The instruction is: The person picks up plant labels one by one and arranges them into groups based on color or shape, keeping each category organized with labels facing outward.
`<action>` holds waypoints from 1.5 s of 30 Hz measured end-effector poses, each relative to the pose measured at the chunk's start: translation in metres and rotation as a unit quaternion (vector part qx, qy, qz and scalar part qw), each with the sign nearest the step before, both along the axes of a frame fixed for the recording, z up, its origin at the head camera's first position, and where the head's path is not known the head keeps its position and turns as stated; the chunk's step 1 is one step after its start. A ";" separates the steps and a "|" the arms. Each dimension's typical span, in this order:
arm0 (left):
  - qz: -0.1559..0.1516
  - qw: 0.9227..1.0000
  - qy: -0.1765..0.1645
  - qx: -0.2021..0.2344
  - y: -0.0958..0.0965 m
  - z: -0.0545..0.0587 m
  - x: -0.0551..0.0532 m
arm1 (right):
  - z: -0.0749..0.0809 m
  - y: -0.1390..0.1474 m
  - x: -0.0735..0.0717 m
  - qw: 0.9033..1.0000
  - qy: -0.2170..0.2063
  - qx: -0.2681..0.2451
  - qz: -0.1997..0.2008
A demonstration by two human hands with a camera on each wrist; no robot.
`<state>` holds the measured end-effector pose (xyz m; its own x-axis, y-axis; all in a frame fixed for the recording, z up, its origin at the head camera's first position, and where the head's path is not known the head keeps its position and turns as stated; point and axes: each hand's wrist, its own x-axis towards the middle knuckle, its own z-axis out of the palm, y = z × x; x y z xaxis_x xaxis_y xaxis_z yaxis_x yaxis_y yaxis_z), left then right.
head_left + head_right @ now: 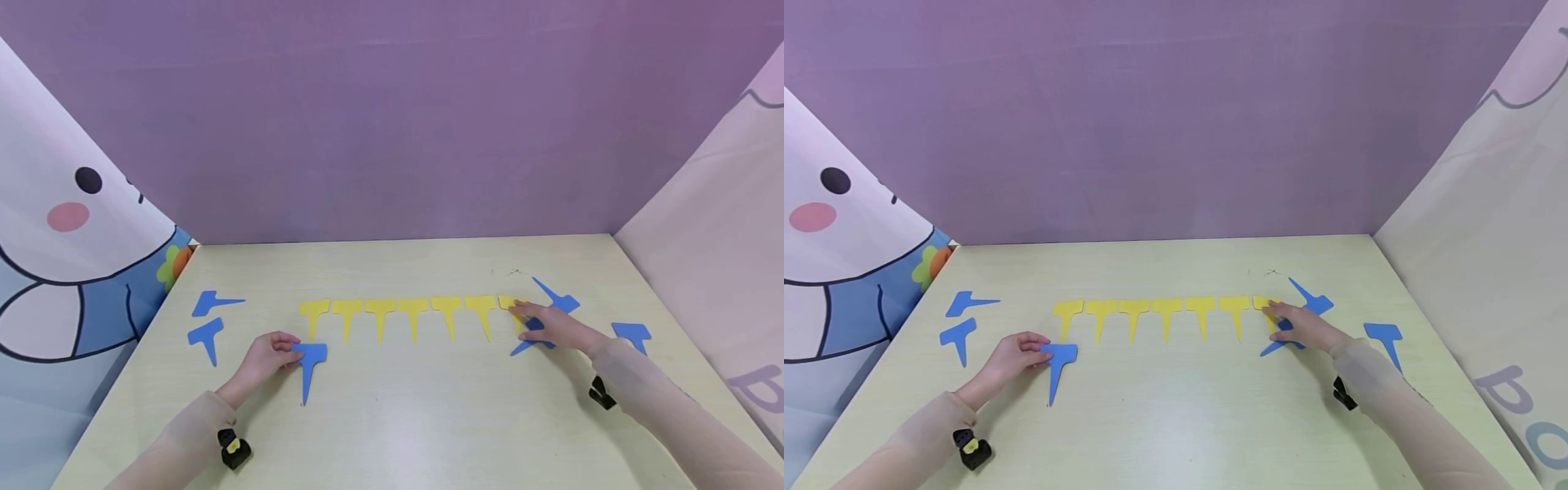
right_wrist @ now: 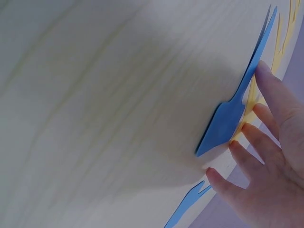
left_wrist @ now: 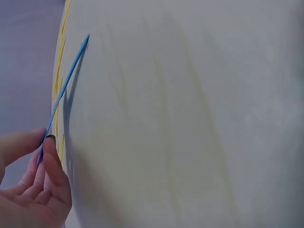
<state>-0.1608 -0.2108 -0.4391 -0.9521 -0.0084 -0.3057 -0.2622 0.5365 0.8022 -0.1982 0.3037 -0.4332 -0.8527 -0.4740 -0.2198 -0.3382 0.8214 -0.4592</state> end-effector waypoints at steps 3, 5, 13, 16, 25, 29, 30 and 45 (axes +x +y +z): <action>-0.009 1.000 0.009 -0.027 -0.001 -0.001 0.000 | 0.000 0.000 0.000 1.000 0.004 -0.001 0.004; -0.013 0.999 0.016 -0.037 -0.001 -0.002 0.001 | 0.000 0.000 -0.001 1.000 0.004 -0.001 0.005; -0.045 0.993 0.057 -0.088 -0.002 -0.006 0.001 | 0.001 0.000 0.000 1.000 0.000 0.001 0.000; -0.055 0.991 0.062 -0.103 -0.002 -0.007 0.002 | 0.000 0.000 0.000 1.000 0.001 0.003 0.001; -0.072 0.985 0.067 -0.145 -0.001 -0.006 0.001 | 0.000 0.001 0.000 1.000 0.003 -0.003 0.004; -0.077 0.982 0.070 -0.155 0.001 -0.005 0.000 | 0.000 0.001 0.000 1.000 -0.001 0.000 0.000; -0.078 0.982 0.069 -0.158 0.001 -0.005 0.000 | 0.000 0.000 0.000 1.000 -0.002 0.000 -0.002; -0.086 0.977 0.060 -0.186 0.004 0.000 -0.001 | -0.001 0.001 -0.001 1.000 -0.003 0.000 -0.003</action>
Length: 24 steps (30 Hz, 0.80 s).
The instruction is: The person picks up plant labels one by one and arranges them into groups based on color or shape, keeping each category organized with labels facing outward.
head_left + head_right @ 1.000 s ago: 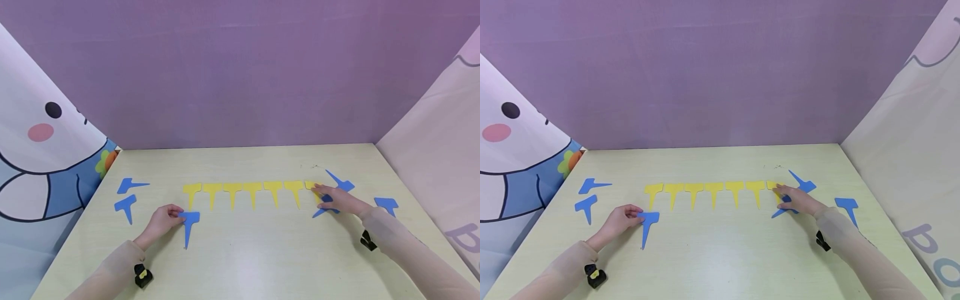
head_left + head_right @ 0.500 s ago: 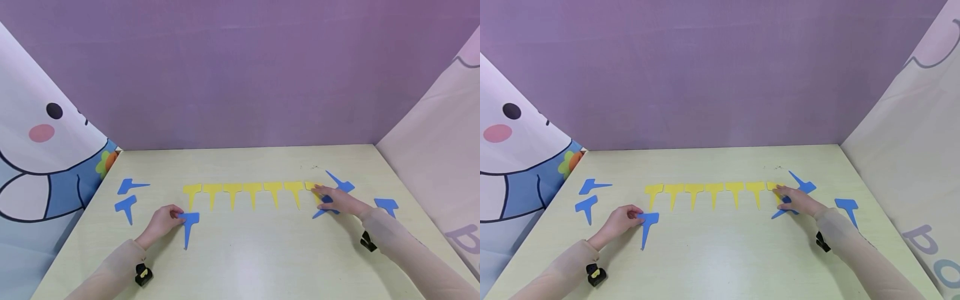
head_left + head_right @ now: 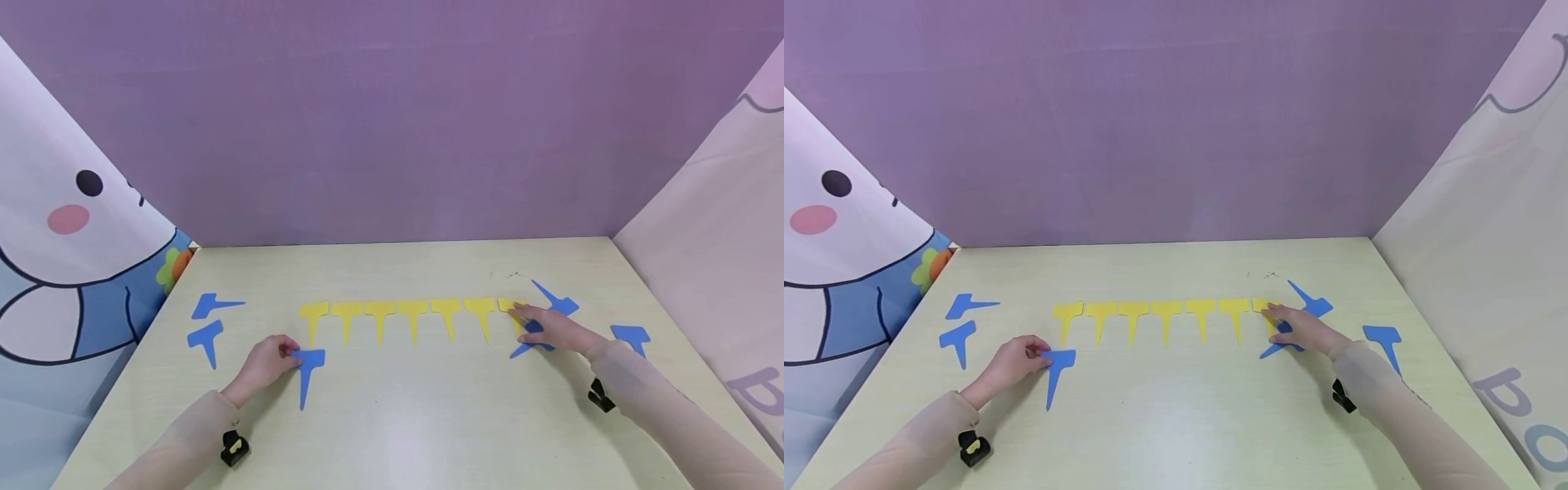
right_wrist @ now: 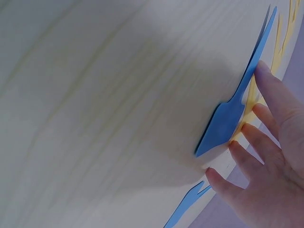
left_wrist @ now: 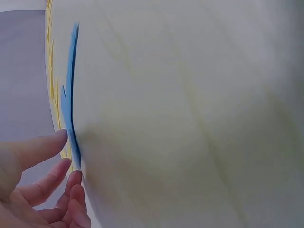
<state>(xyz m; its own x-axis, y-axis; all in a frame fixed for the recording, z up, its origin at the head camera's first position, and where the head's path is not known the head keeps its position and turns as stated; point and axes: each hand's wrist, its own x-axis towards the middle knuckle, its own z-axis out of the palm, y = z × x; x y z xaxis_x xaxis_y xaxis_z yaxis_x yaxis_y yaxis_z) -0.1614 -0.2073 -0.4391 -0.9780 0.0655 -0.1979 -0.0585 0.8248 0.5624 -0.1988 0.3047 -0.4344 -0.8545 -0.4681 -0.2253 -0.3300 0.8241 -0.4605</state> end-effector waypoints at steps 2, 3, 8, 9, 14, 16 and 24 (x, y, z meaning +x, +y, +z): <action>0.001 1.000 0.004 -0.002 -0.001 0.001 0.000 | 0.000 0.000 0.000 1.000 0.001 0.000 0.000; 0.002 1.000 0.006 -0.001 -0.002 0.002 0.000 | -0.001 0.000 0.000 1.000 0.001 0.000 0.000; 0.010 1.000 0.004 0.015 -0.008 0.008 0.000 | 0.000 0.000 0.000 1.000 0.001 0.000 0.000; 0.007 1.000 0.003 0.019 -0.010 0.009 -0.001 | 0.000 -0.001 0.000 1.000 0.001 -0.001 0.000; -0.012 1.000 0.004 0.025 -0.021 0.011 -0.005 | 0.000 -0.001 -0.001 1.000 -0.001 0.000 -0.004; -0.017 0.999 0.006 0.027 -0.025 0.012 -0.007 | -0.001 -0.001 0.000 1.000 0.000 0.000 -0.003; -0.021 0.999 0.024 0.014 -0.047 0.020 -0.011 | -0.001 -0.001 0.001 1.000 0.001 -0.002 -0.003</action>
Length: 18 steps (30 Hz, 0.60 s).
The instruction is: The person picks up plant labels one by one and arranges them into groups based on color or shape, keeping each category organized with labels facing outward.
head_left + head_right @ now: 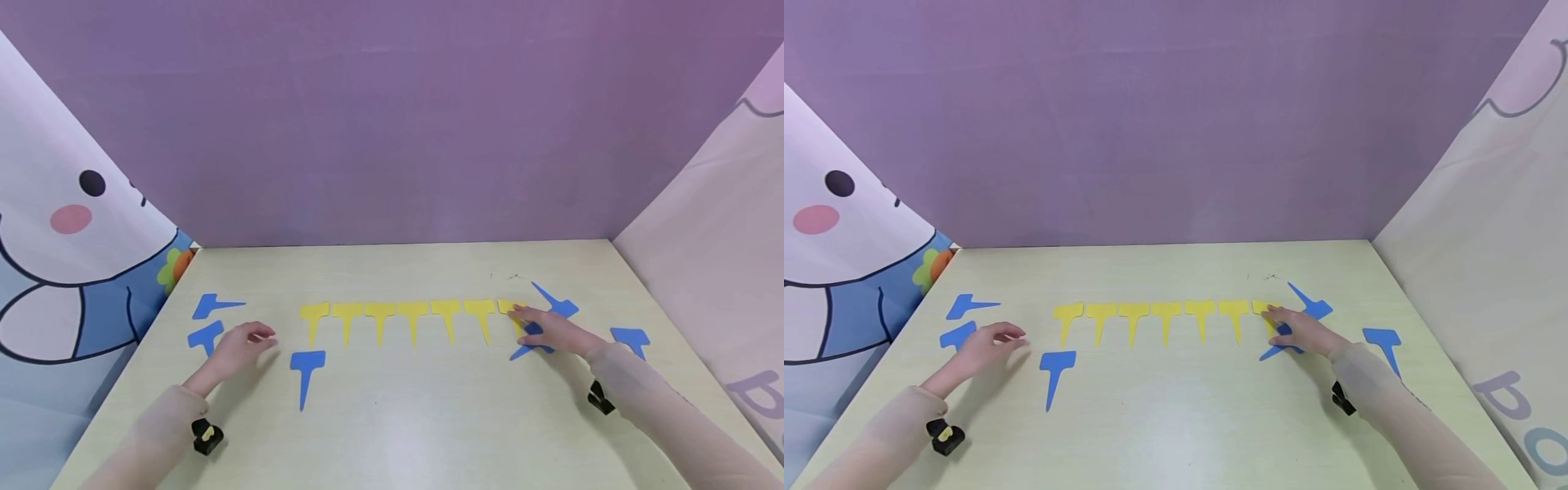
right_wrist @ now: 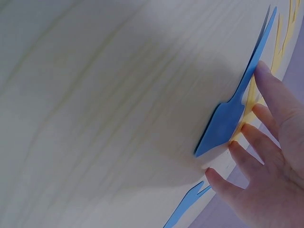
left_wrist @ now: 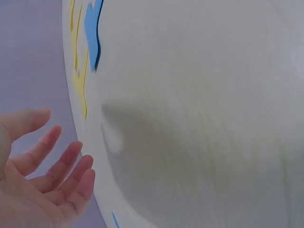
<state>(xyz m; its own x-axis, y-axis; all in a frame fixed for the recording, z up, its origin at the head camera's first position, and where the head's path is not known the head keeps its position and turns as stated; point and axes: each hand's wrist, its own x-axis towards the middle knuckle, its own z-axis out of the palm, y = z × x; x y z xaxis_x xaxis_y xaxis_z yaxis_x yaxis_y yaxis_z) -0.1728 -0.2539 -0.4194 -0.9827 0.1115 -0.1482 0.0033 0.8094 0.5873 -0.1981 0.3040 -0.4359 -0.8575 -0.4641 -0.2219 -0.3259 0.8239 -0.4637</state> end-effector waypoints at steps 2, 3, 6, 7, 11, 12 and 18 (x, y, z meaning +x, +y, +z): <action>0.002 1.000 0.001 -0.002 -0.005 0.002 0.000 | -0.001 0.000 0.000 1.000 -0.001 0.001 0.000; 0.002 1.000 0.001 -0.003 -0.007 0.003 -0.001 | -0.001 0.000 0.000 1.000 -0.001 0.002 0.000; 0.003 1.000 0.000 -0.006 -0.014 0.005 -0.001 | -0.002 0.000 0.000 1.000 -0.003 0.003 -0.003; 0.003 1.000 0.000 -0.007 -0.016 0.006 -0.002 | -0.002 0.000 0.000 1.000 -0.003 0.003 -0.002; 0.002 1.000 -0.002 -0.008 -0.026 0.007 -0.003 | -0.001 0.000 0.000 1.000 0.000 0.002 0.001; -0.001 1.000 -0.002 -0.007 -0.029 0.008 -0.004 | -0.001 0.000 0.000 1.000 0.001 0.001 0.003; -0.004 1.000 0.009 -0.016 -0.046 0.006 -0.007 | -0.001 0.001 0.001 1.000 0.008 -0.005 0.007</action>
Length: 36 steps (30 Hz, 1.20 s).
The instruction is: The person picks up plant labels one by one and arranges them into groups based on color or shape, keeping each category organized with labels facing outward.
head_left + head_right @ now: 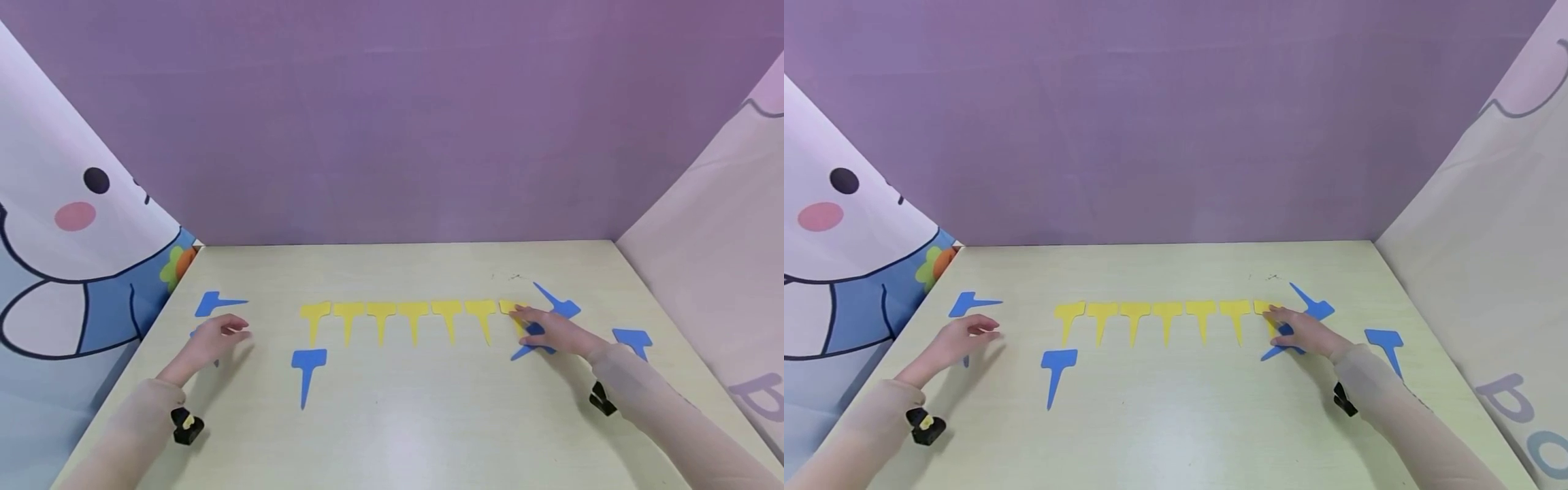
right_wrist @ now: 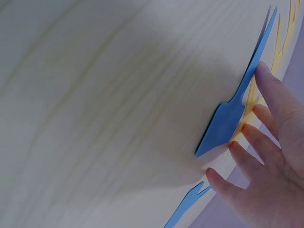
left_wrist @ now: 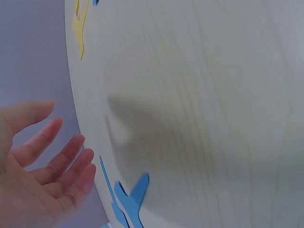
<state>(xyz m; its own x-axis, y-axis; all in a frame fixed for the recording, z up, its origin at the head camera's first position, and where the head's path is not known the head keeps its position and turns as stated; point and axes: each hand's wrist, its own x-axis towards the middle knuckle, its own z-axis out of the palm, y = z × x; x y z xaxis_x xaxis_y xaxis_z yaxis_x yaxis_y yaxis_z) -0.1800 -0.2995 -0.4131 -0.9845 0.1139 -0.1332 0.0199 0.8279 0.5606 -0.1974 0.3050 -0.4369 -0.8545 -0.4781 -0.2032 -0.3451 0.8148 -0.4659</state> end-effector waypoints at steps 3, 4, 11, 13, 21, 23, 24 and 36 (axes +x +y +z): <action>0.000 1.000 0.006 -0.014 -0.008 -0.001 -0.002 | 0.000 0.001 0.000 1.000 0.004 0.000 0.001; 0.000 1.000 0.006 -0.019 -0.011 -0.001 -0.002 | 0.000 0.001 0.000 1.000 0.005 0.001 0.003; 0.000 0.999 0.001 -0.039 -0.028 -0.003 -0.003 | 0.001 0.001 -0.001 1.000 0.001 0.003 -0.001; 0.001 0.999 -0.001 -0.044 -0.033 -0.003 -0.003 | 0.001 0.002 -0.001 1.000 0.000 0.006 0.000; 0.011 0.998 -0.012 -0.054 -0.047 -0.005 -0.003 | 0.002 0.002 -0.002 1.000 -0.004 0.013 0.003; 0.014 0.998 -0.018 -0.057 -0.049 -0.004 -0.003 | 0.003 0.001 -0.002 1.000 -0.005 0.013 0.003; 0.015 0.998 -0.020 -0.058 -0.050 -0.004 -0.003 | 0.003 0.001 -0.002 1.000 -0.005 0.013 0.004; 0.009 0.997 -0.036 -0.062 -0.056 -0.006 -0.005 | 0.001 0.001 -0.002 1.000 0.002 0.007 0.008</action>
